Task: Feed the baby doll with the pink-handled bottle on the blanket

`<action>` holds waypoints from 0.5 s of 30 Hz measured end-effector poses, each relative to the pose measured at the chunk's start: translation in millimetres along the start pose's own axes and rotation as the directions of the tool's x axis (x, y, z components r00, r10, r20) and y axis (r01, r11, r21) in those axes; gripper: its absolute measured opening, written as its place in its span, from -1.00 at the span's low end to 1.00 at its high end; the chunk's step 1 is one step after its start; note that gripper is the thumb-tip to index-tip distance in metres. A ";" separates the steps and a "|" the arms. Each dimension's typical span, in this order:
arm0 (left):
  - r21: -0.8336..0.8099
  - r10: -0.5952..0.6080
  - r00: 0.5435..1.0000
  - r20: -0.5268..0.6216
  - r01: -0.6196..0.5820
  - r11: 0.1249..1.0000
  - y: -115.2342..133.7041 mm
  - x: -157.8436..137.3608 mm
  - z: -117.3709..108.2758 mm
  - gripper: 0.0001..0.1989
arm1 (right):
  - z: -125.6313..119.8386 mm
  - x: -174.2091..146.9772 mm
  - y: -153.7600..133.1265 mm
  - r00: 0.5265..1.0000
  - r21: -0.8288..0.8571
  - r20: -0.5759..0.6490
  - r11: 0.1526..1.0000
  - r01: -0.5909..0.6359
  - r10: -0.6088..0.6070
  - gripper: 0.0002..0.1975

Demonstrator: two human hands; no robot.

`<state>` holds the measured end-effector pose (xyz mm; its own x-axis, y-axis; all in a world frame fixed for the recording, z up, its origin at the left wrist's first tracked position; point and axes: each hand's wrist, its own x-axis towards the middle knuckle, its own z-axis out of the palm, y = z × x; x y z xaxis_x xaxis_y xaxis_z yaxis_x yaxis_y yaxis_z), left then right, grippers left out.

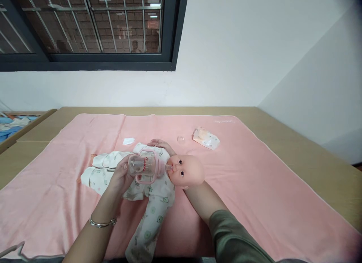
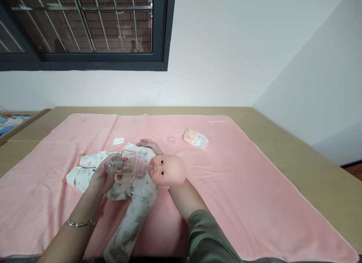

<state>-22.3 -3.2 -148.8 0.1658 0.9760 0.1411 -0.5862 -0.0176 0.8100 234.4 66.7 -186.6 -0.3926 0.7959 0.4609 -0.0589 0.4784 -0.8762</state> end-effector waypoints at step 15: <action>0.001 0.020 1.000 -0.006 -0.020 1.000 -3.8 1.0 -3.9 -0.38 | -5.0 -2.4 -19.8 0.994 0.027 0.079 0.997 0.068 -0.070 0.05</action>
<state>-23.0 -1.3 -153.9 0.1487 0.9768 0.1539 -0.5889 -0.0376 0.8073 241.1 57.2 -169.7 -0.4585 0.7286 0.5088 -0.1107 0.5212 -0.8462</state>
